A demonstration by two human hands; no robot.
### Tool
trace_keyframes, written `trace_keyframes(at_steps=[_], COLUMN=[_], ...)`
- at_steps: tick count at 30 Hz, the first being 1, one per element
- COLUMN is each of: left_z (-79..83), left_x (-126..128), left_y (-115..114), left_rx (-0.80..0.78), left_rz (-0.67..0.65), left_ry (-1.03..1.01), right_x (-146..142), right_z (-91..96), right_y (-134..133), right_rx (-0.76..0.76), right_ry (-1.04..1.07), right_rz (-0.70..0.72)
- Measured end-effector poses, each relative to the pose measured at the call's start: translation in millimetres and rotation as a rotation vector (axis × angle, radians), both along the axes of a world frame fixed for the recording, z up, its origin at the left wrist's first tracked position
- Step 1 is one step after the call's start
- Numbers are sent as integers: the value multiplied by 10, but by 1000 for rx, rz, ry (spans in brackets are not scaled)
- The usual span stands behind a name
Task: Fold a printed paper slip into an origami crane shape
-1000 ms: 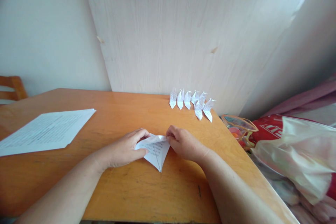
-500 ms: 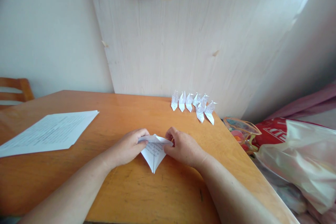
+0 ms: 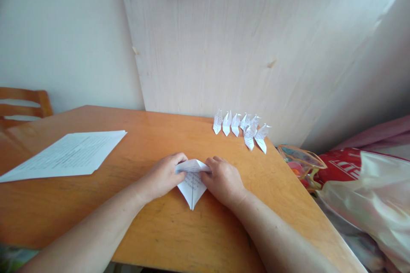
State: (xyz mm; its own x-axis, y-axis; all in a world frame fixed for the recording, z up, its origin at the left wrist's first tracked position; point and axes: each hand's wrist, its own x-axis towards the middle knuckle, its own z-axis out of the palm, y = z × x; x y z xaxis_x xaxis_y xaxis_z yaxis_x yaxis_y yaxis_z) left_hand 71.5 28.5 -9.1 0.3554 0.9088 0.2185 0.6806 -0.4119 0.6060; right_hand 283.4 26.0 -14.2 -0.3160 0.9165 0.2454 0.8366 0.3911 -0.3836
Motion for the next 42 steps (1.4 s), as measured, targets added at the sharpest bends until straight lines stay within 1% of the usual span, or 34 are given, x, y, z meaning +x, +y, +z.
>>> trace_keyframes(at_steps=[4, 7, 9, 16, 23, 27, 32, 37, 42], left_z=[12, 14, 5, -44, -58, -25, -16, -54, -58], left_x=[3, 2, 2, 17, 30, 13, -56, -111, -88], left_y=[12, 17, 20, 38, 54, 40, 33, 45, 31], left_rx=[6, 11, 20, 74, 67, 19, -16, -35, -22], left_rz=[37, 20, 16, 41, 48, 23, 40, 88, 69], left_ry=[39, 34, 30, 63, 77, 21, -60, -74, -97], right_x=[-10, -19, -27, -33, -31, -42, -4, 15, 17], right_z=[-8, -3, 8, 31, 89, 99, 28, -47, -96], right_y=[-1, -4, -11, -10, 28, 13, 24, 59, 76], right_rx=[-15, 5, -10, -99, -215, -219, -172, -154, -144], right_ry=[-1, 13, 15, 9, 38, 49, 117, 131, 158], right_rz=[14, 43, 43, -73, -99, -110, -23, -39, -32])
